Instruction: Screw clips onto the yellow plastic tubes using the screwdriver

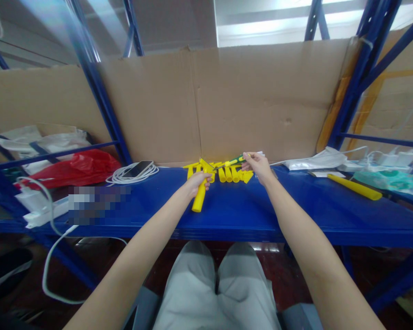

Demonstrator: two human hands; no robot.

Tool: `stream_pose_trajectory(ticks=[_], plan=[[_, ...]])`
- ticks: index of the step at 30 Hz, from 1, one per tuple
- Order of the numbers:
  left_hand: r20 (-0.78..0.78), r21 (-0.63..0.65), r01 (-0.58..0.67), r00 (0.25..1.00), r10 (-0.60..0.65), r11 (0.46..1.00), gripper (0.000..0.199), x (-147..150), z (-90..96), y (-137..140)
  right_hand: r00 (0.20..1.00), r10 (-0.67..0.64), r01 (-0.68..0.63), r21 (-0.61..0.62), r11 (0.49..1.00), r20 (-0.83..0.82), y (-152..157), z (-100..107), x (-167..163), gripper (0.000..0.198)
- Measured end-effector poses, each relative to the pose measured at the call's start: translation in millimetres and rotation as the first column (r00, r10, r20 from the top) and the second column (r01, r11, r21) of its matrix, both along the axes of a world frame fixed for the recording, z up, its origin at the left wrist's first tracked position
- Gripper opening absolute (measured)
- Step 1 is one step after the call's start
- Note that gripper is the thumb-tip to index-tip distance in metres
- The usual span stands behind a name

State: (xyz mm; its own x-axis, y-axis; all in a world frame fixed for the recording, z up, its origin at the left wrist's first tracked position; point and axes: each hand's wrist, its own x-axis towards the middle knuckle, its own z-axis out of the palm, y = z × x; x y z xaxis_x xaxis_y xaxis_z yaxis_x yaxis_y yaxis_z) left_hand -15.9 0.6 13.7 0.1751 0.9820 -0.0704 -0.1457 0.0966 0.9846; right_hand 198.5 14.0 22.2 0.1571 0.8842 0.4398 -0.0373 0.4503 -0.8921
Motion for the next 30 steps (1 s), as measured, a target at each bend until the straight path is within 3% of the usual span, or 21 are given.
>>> stream_pose_trajectory(ticks=[11, 21, 30], plan=[[0.010, -0.013, -0.002, 1.000, 0.002, 1.000, 0.017, -0.5, -0.3, 1.2, 1.000, 0.021, -0.021, -0.021, 1.000, 0.017, 2.1, -1.7, 1.5, 0.037], [0.007, -0.029, -0.054, 0.998, 0.054, 0.998, 0.018, -0.1, 1.5, -0.6, 0.984, 0.178, -0.179, -0.019, 0.984, -0.011, -4.3, 0.5, 1.4, 0.027], [0.007, -0.039, -0.040, 0.999, 0.040, 0.998, 0.017, -0.1, -0.1, 1.0, 0.996, 0.086, -0.086, -0.009, 0.996, 0.010, -3.0, 0.0, 0.8, 0.029]])
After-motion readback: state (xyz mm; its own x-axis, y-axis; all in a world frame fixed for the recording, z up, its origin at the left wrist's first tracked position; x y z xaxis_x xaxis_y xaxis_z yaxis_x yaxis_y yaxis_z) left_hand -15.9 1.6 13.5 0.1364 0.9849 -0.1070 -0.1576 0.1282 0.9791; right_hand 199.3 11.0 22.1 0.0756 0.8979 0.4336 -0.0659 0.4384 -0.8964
